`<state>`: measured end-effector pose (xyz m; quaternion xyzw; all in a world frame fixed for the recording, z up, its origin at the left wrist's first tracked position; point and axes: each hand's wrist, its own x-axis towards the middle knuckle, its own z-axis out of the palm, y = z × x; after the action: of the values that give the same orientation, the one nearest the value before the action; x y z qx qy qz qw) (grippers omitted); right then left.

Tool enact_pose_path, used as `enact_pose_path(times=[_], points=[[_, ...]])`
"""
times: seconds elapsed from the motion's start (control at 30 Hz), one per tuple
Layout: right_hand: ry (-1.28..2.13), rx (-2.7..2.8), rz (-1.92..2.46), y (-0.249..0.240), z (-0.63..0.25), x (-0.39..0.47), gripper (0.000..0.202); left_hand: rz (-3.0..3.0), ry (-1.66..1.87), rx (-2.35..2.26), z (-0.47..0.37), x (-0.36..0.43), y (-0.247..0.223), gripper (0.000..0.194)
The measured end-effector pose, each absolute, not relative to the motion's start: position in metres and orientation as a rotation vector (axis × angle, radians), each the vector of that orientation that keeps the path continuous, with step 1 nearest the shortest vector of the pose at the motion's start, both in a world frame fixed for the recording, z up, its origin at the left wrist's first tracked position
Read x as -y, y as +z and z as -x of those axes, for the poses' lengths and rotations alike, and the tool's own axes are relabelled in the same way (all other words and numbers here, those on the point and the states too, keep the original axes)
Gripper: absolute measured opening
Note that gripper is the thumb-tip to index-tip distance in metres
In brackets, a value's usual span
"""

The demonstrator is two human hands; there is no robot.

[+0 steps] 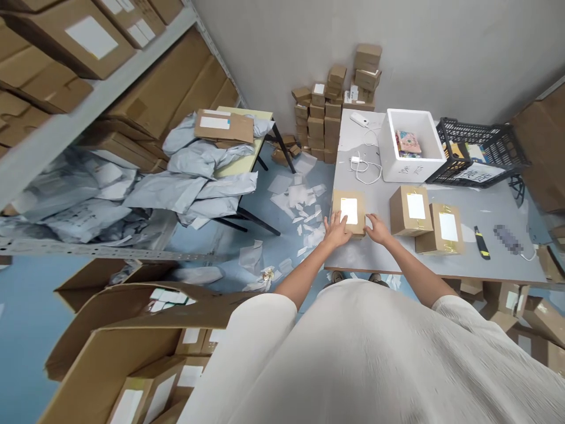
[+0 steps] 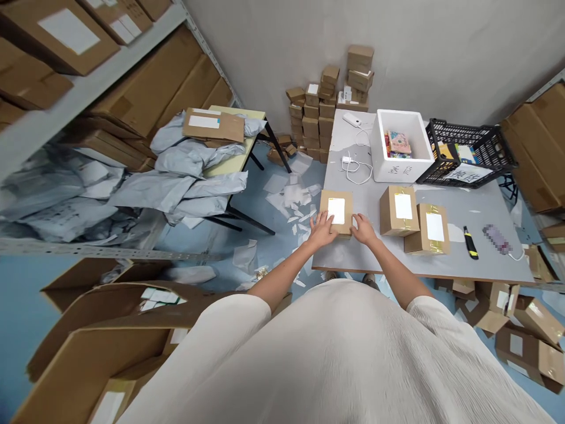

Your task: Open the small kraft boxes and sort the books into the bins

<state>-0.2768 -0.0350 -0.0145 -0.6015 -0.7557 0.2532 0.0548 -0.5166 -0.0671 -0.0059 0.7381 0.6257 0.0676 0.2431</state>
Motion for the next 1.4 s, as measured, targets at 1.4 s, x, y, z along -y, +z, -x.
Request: enact_pose_path(times=[1.4], points=[[0.589, 2.444, 1.737, 0.033, 0.148, 0.032, 0.063, -1.884, 0.343, -1.865, 0.38, 0.055, 0.007, 0.06]])
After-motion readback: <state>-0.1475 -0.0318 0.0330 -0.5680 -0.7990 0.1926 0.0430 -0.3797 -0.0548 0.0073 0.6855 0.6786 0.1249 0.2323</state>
